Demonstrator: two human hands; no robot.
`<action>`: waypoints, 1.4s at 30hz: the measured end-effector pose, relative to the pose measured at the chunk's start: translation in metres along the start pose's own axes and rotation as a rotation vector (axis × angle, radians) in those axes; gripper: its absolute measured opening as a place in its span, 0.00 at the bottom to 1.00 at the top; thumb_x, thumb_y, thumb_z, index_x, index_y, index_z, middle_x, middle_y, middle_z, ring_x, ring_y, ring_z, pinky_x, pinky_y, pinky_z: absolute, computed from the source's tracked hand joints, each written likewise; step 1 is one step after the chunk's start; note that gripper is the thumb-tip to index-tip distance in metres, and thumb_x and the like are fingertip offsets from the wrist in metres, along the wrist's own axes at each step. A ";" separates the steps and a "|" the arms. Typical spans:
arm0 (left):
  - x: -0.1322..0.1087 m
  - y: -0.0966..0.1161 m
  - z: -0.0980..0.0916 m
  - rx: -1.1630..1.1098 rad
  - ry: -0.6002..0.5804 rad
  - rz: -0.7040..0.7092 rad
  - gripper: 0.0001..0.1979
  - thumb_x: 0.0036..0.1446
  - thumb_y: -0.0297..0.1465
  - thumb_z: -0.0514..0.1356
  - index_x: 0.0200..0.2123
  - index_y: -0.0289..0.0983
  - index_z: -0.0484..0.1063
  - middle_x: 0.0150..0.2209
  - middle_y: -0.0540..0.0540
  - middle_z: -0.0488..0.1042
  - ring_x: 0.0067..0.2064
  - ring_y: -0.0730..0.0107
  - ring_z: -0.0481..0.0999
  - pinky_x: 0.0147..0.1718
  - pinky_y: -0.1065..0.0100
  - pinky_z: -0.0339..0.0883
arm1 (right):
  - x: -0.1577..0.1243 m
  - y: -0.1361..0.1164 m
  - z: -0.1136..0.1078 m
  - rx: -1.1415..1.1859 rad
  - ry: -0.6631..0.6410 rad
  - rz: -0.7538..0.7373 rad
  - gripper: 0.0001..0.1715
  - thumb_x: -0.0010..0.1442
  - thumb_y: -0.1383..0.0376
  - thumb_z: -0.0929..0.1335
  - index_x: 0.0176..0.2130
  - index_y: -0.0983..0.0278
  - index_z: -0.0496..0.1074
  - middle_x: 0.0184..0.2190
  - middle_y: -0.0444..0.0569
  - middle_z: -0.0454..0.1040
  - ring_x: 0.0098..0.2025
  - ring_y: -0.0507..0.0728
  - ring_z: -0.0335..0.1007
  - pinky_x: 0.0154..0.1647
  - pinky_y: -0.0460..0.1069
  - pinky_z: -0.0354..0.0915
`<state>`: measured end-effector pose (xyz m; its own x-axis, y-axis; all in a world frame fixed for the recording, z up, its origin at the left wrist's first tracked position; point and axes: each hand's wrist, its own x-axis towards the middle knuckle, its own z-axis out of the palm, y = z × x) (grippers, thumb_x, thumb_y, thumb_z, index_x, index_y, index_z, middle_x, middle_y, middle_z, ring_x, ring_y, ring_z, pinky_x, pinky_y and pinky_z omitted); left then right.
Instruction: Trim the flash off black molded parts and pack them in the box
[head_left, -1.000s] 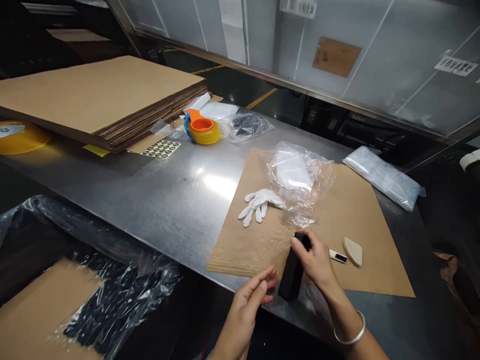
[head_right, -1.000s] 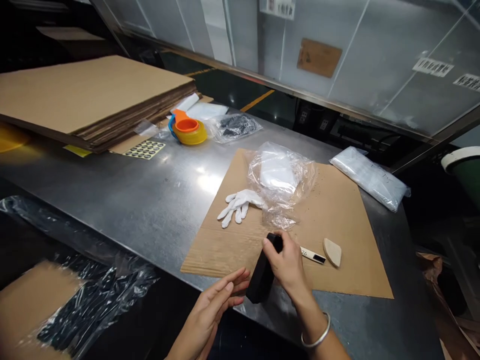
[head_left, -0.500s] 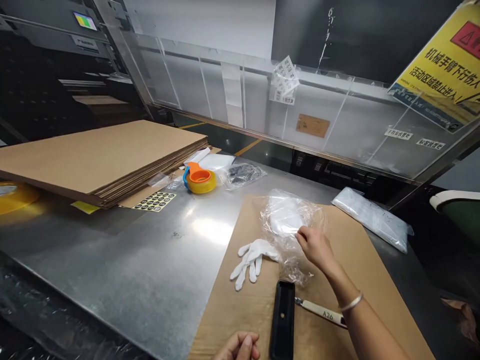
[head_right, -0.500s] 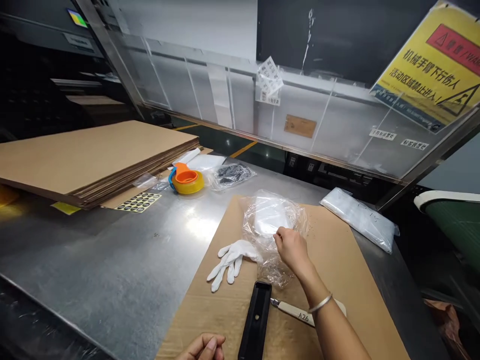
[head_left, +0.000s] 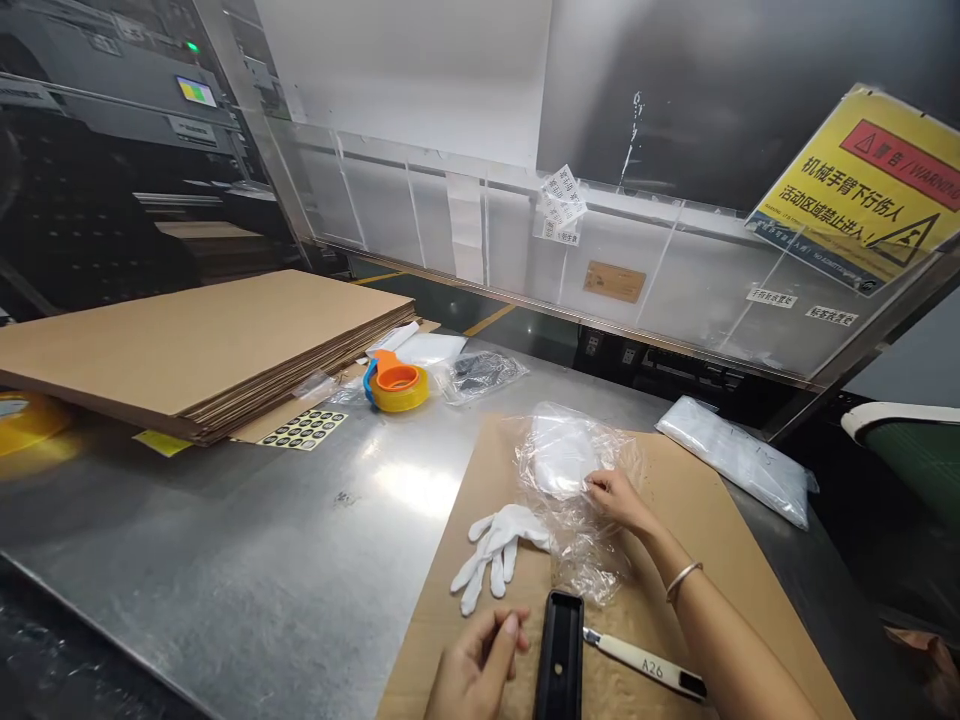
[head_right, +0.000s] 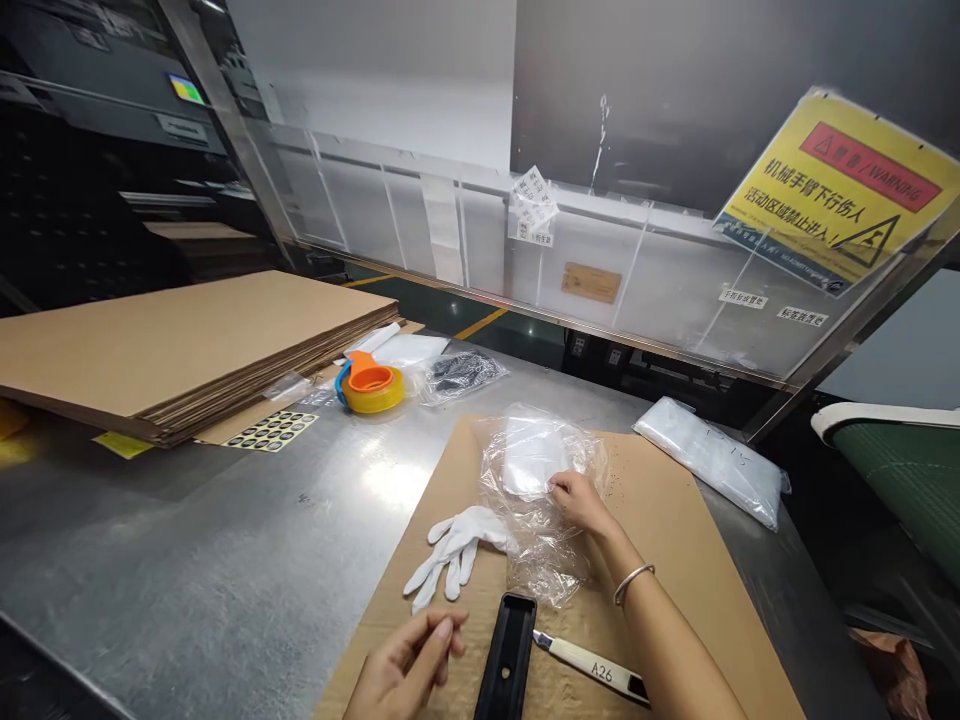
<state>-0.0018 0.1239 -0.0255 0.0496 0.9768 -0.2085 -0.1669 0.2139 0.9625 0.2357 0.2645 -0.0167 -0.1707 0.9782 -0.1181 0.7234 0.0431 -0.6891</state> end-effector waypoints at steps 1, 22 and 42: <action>0.010 0.010 0.003 0.052 0.003 0.091 0.20 0.49 0.46 0.59 0.37 0.37 0.75 0.28 0.45 0.74 0.29 0.67 0.71 0.30 0.69 0.64 | -0.005 -0.004 -0.004 0.049 0.007 -0.016 0.17 0.61 0.60 0.64 0.48 0.66 0.66 0.46 0.50 0.69 0.43 0.56 0.68 0.42 0.55 0.67; 0.061 0.062 0.020 0.680 -0.270 0.649 0.15 0.57 0.38 0.55 0.21 0.39 0.70 0.21 0.49 0.68 0.26 0.69 0.66 0.30 0.69 0.56 | -0.115 -0.065 0.007 0.619 0.023 -0.139 0.21 0.55 0.51 0.67 0.26 0.66 0.68 0.20 0.42 0.66 0.25 0.50 0.62 0.27 0.45 0.59; -0.012 0.013 0.005 0.536 -0.051 0.513 0.16 0.61 0.36 0.49 0.23 0.36 0.64 0.22 0.50 0.66 0.26 0.72 0.67 0.26 0.71 0.61 | -0.144 -0.106 0.047 0.085 0.179 -0.268 0.12 0.55 0.63 0.65 0.24 0.63 0.60 0.20 0.39 0.60 0.23 0.49 0.54 0.24 0.44 0.52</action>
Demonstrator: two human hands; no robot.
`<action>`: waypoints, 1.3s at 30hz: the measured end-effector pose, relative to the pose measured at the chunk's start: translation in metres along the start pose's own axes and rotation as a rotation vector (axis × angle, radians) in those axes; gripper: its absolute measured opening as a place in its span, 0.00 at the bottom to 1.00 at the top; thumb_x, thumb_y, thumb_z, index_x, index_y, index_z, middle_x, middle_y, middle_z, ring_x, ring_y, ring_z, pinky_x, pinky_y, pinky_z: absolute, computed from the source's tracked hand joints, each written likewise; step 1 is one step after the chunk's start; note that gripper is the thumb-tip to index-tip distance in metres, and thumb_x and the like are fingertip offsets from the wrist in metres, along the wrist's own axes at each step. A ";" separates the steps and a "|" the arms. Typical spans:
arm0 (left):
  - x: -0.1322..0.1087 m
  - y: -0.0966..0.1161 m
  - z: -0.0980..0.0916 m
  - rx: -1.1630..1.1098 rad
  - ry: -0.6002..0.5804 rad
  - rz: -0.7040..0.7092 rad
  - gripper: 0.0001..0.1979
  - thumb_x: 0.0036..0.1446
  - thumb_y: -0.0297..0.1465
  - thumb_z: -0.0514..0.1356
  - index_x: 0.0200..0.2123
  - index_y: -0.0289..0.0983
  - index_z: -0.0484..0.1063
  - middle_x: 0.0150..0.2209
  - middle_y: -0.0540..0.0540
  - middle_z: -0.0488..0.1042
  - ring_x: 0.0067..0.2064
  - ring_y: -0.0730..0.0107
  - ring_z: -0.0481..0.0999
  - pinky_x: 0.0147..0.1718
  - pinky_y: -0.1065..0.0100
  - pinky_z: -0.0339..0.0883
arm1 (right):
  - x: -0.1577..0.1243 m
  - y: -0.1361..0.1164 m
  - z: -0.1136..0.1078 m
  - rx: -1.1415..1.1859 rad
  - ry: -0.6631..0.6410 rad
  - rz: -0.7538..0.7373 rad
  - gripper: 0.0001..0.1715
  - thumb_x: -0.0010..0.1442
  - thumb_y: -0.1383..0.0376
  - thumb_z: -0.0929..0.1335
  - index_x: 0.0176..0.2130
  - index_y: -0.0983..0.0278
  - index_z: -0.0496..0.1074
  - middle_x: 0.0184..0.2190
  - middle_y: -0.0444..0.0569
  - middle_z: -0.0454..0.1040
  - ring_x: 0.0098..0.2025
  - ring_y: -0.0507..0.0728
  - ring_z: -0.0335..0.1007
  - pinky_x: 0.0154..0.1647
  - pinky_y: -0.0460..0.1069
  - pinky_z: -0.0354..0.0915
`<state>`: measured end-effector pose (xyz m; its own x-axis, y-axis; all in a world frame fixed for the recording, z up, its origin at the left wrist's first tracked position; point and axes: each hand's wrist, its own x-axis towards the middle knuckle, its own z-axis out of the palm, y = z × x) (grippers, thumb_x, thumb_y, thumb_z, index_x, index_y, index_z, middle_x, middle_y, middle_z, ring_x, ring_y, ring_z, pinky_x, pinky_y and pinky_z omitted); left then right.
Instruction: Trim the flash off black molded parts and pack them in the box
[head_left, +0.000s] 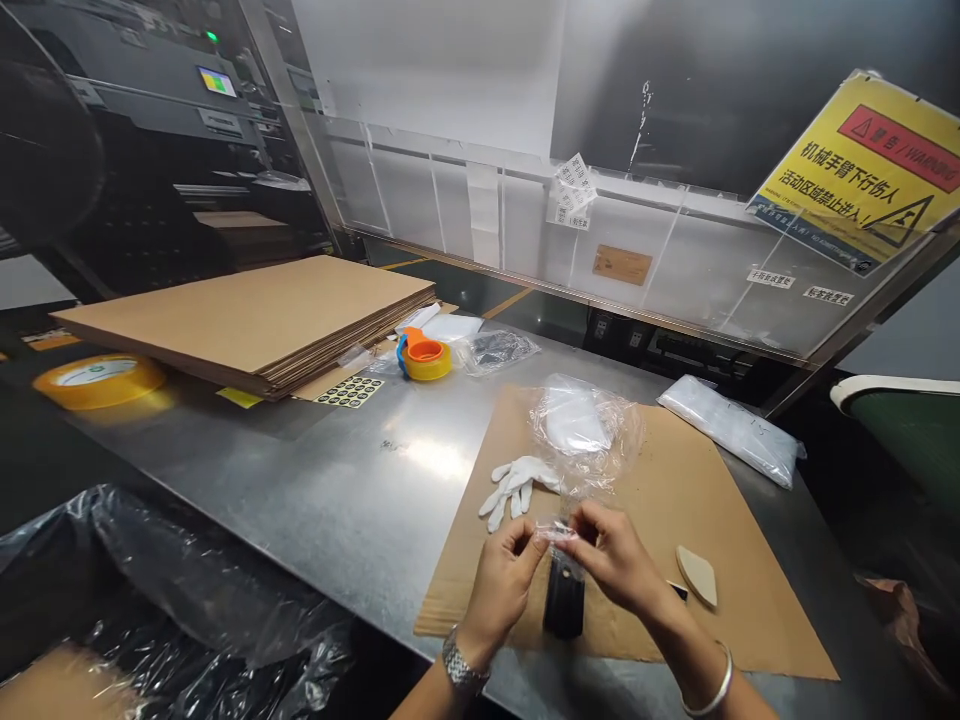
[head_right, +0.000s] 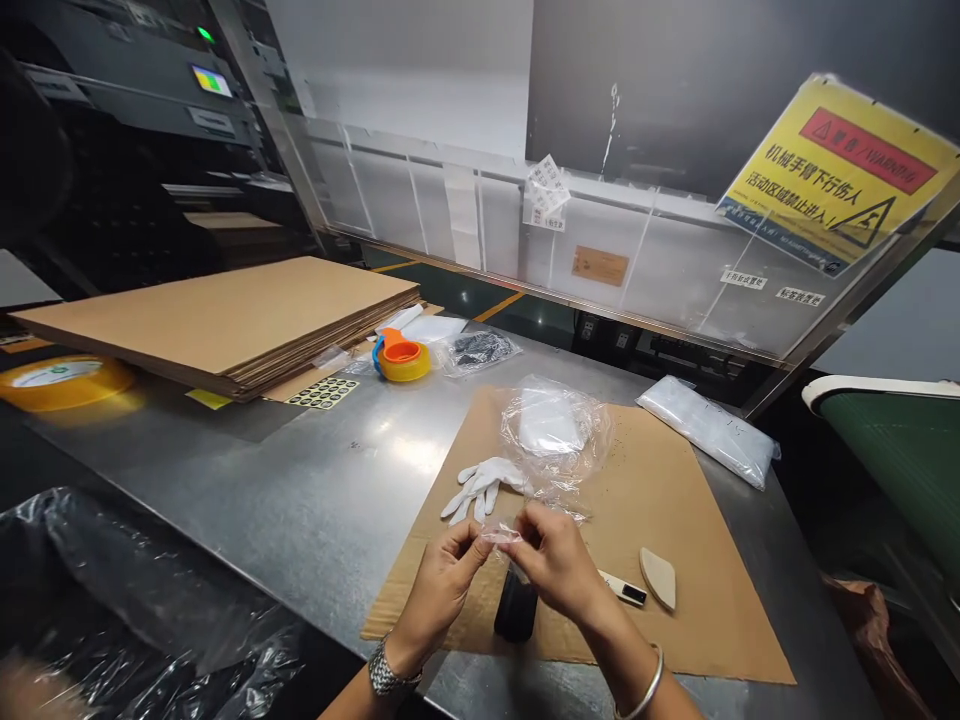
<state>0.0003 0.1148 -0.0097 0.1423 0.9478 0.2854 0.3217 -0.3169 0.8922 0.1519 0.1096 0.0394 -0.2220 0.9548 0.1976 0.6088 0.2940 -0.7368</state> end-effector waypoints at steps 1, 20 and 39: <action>-0.003 -0.004 0.000 0.052 0.057 0.012 0.15 0.60 0.36 0.51 0.23 0.36 0.64 0.22 0.50 0.65 0.26 0.71 0.66 0.27 0.70 0.61 | 0.000 0.002 0.000 -0.015 0.014 0.006 0.11 0.56 0.63 0.65 0.25 0.63 0.60 0.20 0.40 0.60 0.23 0.49 0.54 0.24 0.44 0.52; -0.055 -0.054 -0.011 0.607 0.071 0.226 0.10 0.57 0.23 0.51 0.35 0.35 0.71 0.28 0.45 0.69 0.32 0.63 0.68 0.31 0.64 0.63 | -0.082 0.047 0.054 -0.271 0.067 0.445 0.22 0.62 0.56 0.55 0.29 0.64 0.68 0.21 0.52 0.70 0.25 0.58 0.69 0.26 0.48 0.59; -0.071 -0.035 -0.011 0.501 -0.148 0.158 0.11 0.61 0.25 0.49 0.42 0.37 0.71 0.31 0.47 0.74 0.35 0.70 0.73 0.34 0.70 0.68 | -0.129 0.053 0.067 0.118 -0.067 0.525 0.27 0.61 0.48 0.55 0.28 0.64 0.67 0.20 0.46 0.67 0.22 0.54 0.67 0.21 0.45 0.59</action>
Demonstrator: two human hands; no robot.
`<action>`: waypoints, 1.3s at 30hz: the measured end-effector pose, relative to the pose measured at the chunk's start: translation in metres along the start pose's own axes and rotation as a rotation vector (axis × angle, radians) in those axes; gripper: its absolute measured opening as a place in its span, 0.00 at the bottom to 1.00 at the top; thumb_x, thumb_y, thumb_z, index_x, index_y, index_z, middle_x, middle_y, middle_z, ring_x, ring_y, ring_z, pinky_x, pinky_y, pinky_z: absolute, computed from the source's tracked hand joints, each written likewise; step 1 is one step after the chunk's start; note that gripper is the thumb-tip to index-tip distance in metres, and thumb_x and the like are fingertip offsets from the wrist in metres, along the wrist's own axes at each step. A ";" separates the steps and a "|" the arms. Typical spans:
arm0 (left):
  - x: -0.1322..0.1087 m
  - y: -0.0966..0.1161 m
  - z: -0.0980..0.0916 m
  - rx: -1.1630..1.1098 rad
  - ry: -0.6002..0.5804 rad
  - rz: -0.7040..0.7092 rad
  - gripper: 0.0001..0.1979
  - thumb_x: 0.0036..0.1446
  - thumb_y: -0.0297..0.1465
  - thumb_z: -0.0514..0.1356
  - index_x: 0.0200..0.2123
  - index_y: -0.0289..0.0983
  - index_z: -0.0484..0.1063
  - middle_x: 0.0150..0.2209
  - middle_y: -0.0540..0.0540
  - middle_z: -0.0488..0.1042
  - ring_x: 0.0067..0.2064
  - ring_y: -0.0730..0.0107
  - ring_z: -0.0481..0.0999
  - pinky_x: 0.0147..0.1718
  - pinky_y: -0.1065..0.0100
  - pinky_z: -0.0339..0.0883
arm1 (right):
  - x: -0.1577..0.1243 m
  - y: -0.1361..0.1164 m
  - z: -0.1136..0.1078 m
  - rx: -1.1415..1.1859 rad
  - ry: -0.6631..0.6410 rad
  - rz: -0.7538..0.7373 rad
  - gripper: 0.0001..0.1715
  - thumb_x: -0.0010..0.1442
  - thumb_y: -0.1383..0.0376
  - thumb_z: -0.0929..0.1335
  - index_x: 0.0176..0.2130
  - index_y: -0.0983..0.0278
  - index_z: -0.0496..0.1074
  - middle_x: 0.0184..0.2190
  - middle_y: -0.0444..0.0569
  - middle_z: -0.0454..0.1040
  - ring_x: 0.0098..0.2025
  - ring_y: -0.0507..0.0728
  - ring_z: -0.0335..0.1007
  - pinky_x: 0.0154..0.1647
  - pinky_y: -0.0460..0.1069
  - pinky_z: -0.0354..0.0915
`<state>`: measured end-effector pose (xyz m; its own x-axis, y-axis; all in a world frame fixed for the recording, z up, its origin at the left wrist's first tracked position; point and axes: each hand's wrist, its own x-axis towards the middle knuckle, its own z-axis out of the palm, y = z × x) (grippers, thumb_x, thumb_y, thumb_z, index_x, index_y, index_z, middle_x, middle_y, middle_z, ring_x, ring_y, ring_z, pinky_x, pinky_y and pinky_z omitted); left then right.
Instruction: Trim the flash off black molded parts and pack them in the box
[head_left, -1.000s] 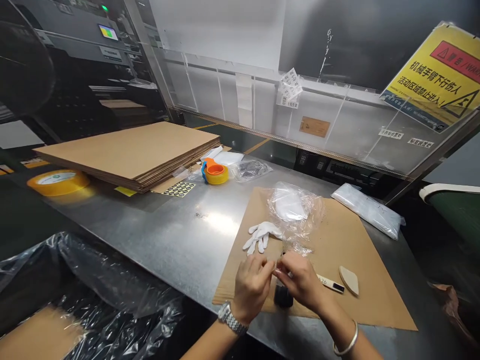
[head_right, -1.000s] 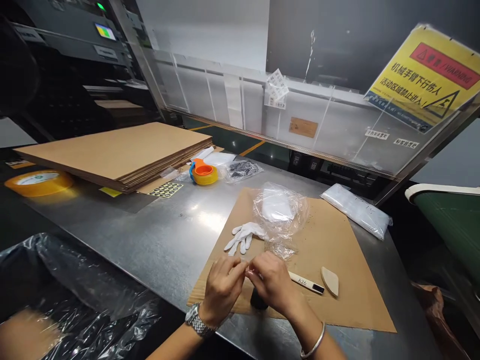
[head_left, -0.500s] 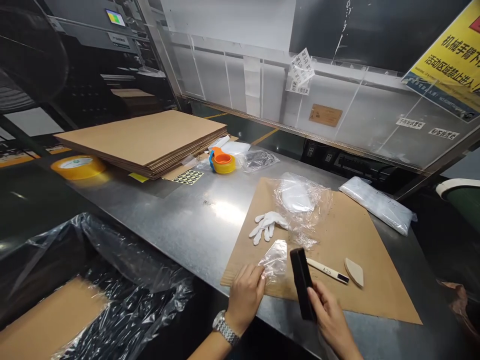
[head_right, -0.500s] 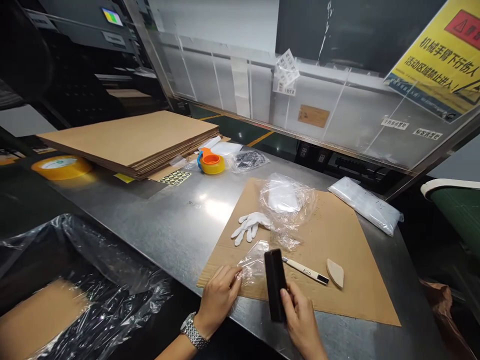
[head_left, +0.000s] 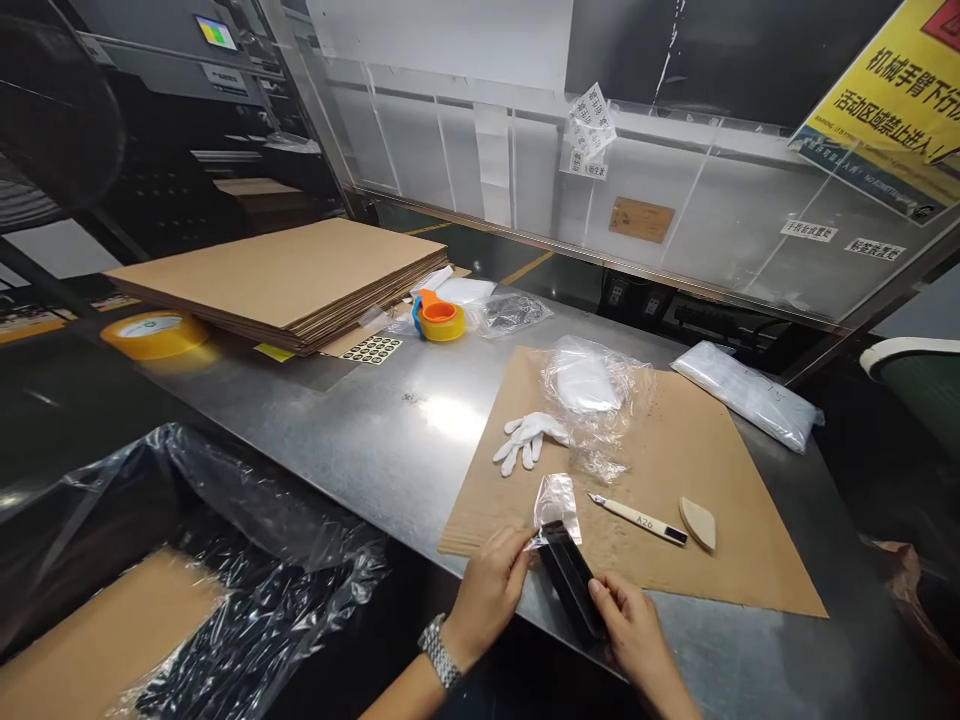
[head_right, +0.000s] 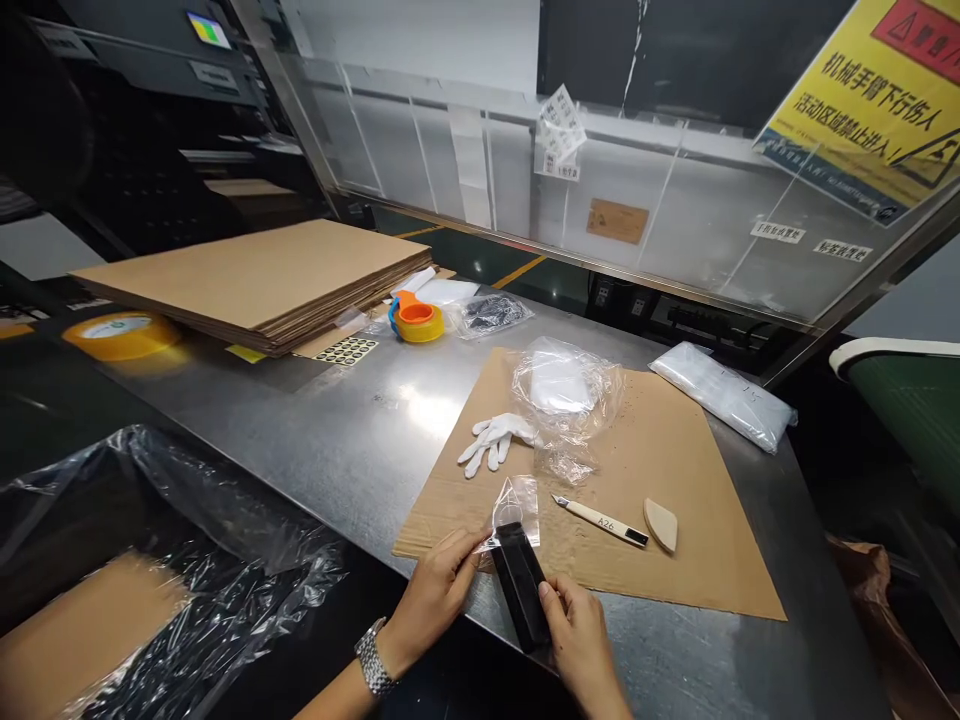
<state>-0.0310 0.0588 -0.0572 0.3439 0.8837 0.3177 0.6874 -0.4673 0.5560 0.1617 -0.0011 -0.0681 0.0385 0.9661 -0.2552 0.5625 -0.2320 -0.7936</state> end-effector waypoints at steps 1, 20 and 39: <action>-0.001 0.003 0.002 0.037 0.021 0.003 0.12 0.61 0.25 0.49 0.43 0.35 0.70 0.31 0.46 0.74 0.35 0.67 0.73 0.34 0.67 0.68 | -0.002 -0.003 0.003 -0.046 0.039 -0.024 0.26 0.61 0.49 0.55 0.29 0.64 0.68 0.21 0.47 0.69 0.24 0.55 0.69 0.24 0.45 0.60; 0.016 0.054 -0.045 -0.122 -0.061 -0.008 0.13 0.58 0.26 0.49 0.38 0.36 0.74 0.30 0.42 0.74 0.34 0.61 0.71 0.33 0.62 0.62 | 0.015 -0.099 -0.037 -0.528 0.059 -0.257 0.17 0.60 0.65 0.59 0.25 0.62 0.71 0.19 0.49 0.72 0.24 0.54 0.68 0.24 0.45 0.54; -0.065 0.000 -0.102 -2.146 0.313 -0.851 0.32 0.50 0.57 0.48 0.32 0.33 0.72 0.28 0.40 0.73 0.32 0.59 0.75 0.34 0.59 0.68 | 0.014 -0.169 0.080 -0.003 -0.314 -0.993 0.15 0.64 0.60 0.58 0.37 0.58 0.72 0.27 0.48 0.74 0.30 0.54 0.73 0.32 0.45 0.68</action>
<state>-0.1183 -0.0014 0.0004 0.2312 0.8919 -0.3887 -0.9134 0.3366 0.2289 0.0009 0.0430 0.0181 -0.6592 0.6494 0.3793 0.2260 0.6521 -0.7236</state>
